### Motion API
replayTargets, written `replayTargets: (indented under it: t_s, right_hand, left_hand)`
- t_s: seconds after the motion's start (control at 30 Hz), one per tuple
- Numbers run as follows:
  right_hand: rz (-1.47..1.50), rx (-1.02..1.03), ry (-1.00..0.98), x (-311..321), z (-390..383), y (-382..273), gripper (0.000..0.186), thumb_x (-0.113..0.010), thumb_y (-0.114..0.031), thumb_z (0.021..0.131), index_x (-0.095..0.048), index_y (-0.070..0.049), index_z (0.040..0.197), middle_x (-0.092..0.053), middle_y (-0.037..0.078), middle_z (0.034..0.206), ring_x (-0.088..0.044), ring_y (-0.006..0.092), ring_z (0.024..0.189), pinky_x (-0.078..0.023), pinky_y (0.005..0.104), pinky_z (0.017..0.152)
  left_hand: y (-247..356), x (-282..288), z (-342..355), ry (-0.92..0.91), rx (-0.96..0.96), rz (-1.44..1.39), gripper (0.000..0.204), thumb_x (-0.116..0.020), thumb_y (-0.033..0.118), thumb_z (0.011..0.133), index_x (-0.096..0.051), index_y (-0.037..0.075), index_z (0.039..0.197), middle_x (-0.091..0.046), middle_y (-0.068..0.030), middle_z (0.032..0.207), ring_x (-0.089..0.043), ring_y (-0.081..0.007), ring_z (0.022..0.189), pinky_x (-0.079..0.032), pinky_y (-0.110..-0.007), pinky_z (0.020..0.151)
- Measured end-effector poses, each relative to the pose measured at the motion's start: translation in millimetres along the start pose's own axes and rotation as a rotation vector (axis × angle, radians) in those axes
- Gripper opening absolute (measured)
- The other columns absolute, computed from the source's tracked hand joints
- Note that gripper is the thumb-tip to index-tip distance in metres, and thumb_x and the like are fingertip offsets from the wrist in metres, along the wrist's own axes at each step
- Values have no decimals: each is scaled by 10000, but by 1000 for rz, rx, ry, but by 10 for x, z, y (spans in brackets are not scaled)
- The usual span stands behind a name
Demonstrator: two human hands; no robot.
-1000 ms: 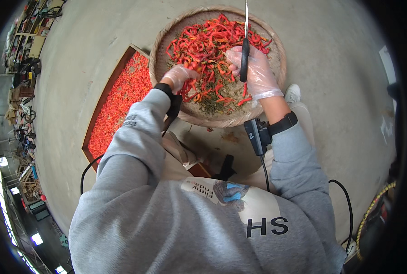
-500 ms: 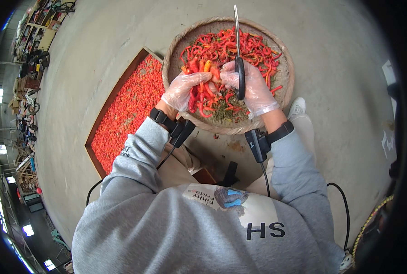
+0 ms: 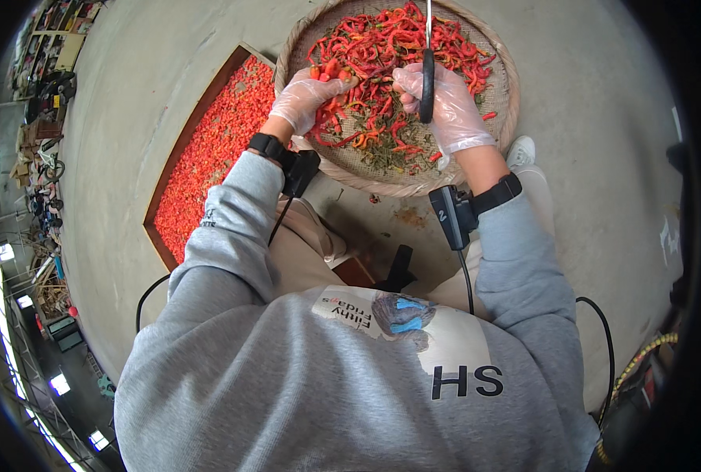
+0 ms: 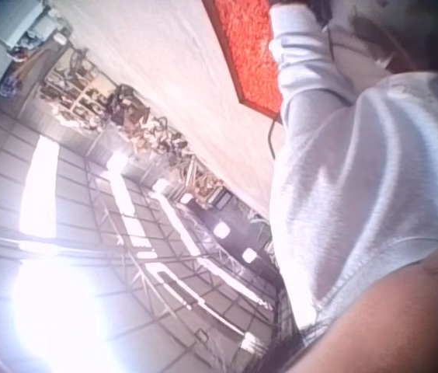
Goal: The person uses scissors to trim the stems off red chili peppers and cuts them into small pieces, placing the pieces into a wooden tray. The stems are discarded into a woven basket.
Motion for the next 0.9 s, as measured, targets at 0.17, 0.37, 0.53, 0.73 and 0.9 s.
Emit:
replayTargets:
  t_s: [0.17,0.37,0.53,0.73,0.9]
  right_hand:
    - [1,-26,-5,61,-64,-50,206,-725,-167,808,-595,-48,914,-595,18,765,-545,79,626,-446,209,567]
    - [-92,-39,-47,114,-110,-81,229,-710,-185,826,-544,-67,930,-581,7,755,-538,73,626,-448,200,567]
    - [-132,15,-15,167,-72,-111,213,-698,-187,837,-542,-69,920,-585,3,757,-539,66,621,-446,193,548]
    - [-127,33,-12,186,-59,-107,209,-695,-159,824,-533,-69,918,-592,10,771,-548,73,634,-444,195,549]
    - [-30,-2,-116,41,-38,-65,214,-700,-128,807,-527,-66,917,-625,39,833,-589,102,697,-464,211,600]
  left_hand:
    - [-590,229,374,55,196,304,164,-741,68,764,-630,16,873,-633,-27,742,-567,-119,563,-469,-279,488]
    - [-1249,109,601,-178,681,1455,300,-686,311,743,-708,118,970,-663,-79,1098,-634,-273,991,-518,-389,825]
    - [-1257,18,650,-257,622,1600,267,-668,296,765,-704,75,909,-672,-96,1060,-648,-255,946,-524,-388,811]
    - [-368,59,321,-121,280,-65,221,-674,60,823,-620,13,1031,-681,-63,935,-648,-177,674,-549,-328,561]
    - [232,-238,-271,-111,140,-239,271,-655,178,873,-607,28,1094,-632,-30,743,-565,-132,553,-494,-268,545]
Point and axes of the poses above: each hand's wrist, its own z-axis towards the middle knuckle, its own x-axis out of the back of the hand, y = z × x, the point moved 4 cm from there along z, towards the middle knuckle
